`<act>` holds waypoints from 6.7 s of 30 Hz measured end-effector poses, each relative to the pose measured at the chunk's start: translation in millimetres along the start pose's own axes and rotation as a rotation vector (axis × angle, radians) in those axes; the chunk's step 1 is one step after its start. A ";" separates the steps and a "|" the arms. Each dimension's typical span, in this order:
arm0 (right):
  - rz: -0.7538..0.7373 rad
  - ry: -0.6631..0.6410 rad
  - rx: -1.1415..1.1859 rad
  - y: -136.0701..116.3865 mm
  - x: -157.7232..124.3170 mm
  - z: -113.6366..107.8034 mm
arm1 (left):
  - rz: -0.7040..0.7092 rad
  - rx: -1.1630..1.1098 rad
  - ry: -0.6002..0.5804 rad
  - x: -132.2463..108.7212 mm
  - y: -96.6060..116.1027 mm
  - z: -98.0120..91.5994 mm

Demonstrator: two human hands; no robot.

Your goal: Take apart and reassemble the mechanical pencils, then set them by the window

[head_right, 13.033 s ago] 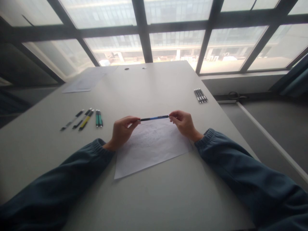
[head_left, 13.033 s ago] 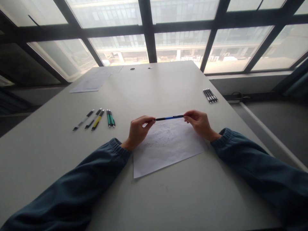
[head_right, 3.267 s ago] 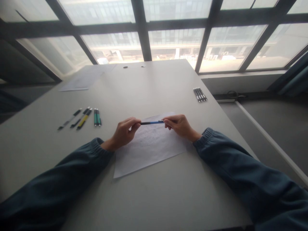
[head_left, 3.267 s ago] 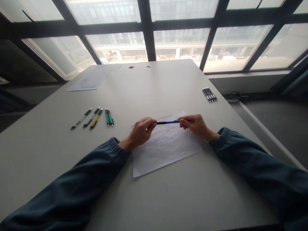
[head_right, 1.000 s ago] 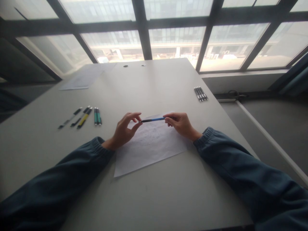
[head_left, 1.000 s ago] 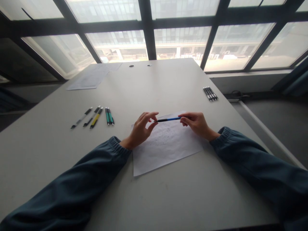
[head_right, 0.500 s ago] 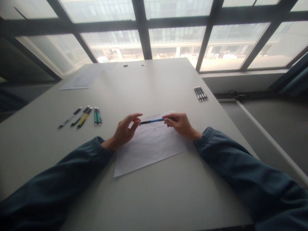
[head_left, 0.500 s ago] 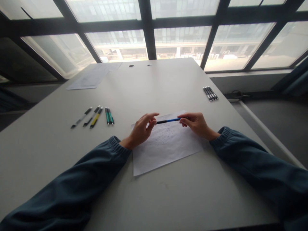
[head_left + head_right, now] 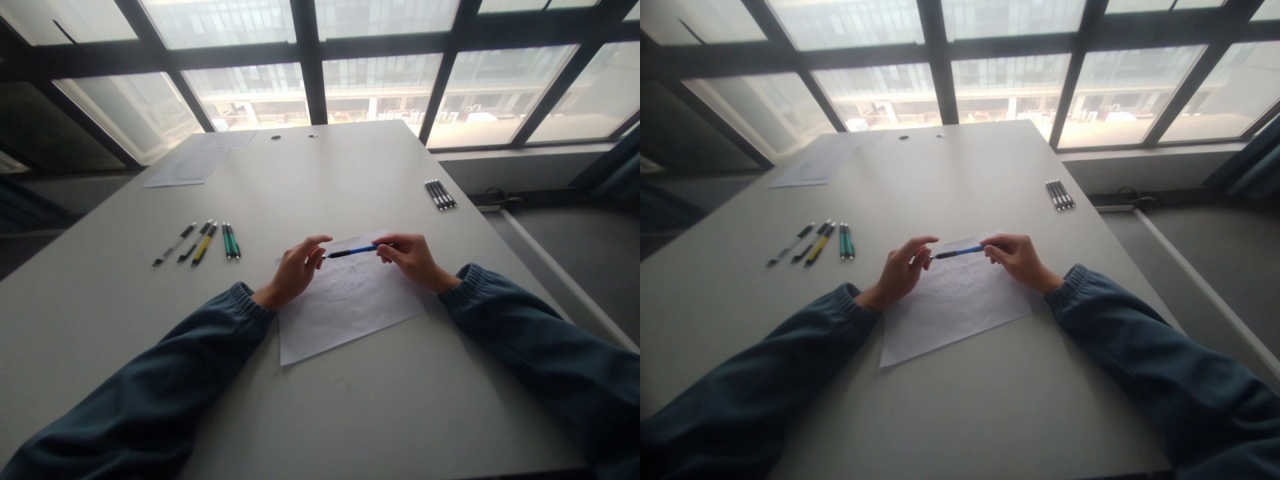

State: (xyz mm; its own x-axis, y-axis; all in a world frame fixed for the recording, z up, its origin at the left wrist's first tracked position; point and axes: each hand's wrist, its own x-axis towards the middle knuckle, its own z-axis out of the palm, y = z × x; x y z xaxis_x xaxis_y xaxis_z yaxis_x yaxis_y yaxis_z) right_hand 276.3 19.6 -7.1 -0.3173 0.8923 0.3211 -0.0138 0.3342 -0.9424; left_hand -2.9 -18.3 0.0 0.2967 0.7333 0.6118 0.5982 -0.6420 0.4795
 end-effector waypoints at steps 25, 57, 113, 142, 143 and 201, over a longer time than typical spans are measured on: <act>0.042 0.209 -0.194 9.8 9.0 -10.3 | -0.025 0.098 -0.194 0.4 -15.7 4.3; 0.029 0.404 -0.128 14.2 16.4 -17.4 | 0.092 0.199 -0.194 1.2 -7.0 1.6; -0.522 -0.281 -1.046 9.5 2.3 -26.1 | 0.108 0.275 -0.277 -7.3 -15.5 -13.2; -0.542 -0.324 -0.988 3.6 3.4 -17.2 | 0.170 0.190 -0.129 -3.5 -14.2 -10.5; -0.541 -0.321 -0.989 3.5 3.4 -16.7 | 0.168 0.187 -0.121 -3.5 -14.1 -10.5; -0.605 -0.353 -0.881 -2.7 -0.5 10.7 | 0.262 0.009 -0.098 2.4 -5.8 -7.2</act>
State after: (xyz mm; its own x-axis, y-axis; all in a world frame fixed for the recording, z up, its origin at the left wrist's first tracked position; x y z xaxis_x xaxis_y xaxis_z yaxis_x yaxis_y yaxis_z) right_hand 266.4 15.0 -5.8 -0.7384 0.4217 0.5263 0.3740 0.9054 -0.2007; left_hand -11.0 -14.4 3.2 0.5127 0.5608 0.6501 0.4982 -0.8110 0.3067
